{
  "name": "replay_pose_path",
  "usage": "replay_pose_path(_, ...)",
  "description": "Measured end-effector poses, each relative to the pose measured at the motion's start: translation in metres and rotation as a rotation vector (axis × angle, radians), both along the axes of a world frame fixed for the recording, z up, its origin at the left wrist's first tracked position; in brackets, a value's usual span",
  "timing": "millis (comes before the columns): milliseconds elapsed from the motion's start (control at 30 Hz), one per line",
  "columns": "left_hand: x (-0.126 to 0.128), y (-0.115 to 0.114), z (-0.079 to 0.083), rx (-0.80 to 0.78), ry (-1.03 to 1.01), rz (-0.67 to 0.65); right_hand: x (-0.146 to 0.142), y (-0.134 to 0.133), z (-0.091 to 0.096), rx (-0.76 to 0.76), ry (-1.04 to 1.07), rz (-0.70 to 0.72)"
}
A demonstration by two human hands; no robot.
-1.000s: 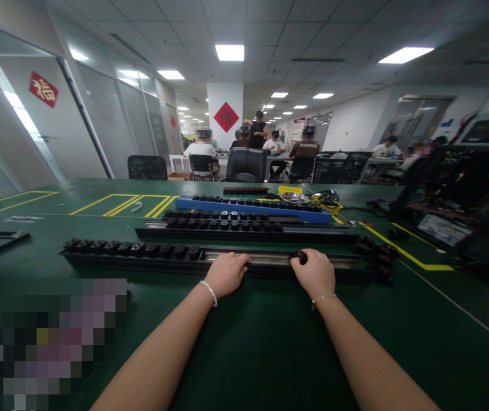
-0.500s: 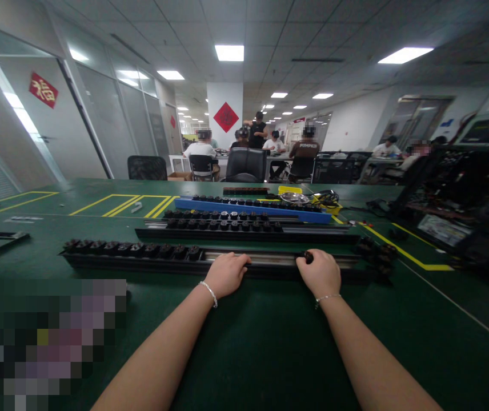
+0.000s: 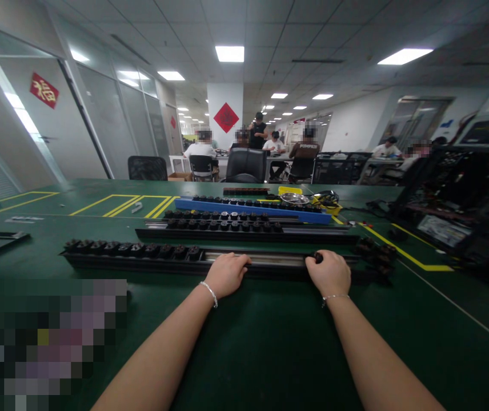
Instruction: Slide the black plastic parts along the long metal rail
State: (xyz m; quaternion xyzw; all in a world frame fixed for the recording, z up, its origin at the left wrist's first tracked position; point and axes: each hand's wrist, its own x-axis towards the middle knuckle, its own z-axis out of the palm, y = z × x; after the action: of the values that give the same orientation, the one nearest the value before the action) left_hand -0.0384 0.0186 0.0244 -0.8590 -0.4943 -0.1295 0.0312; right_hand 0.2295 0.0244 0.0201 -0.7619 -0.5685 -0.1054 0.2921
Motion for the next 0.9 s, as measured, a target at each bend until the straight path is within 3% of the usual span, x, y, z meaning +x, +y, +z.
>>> replay_pose_path(900, 0.001, -0.002, 0.004, -0.016, 0.009, 0.018, 0.017, 0.002, -0.001, 0.031, -0.016, -0.069)
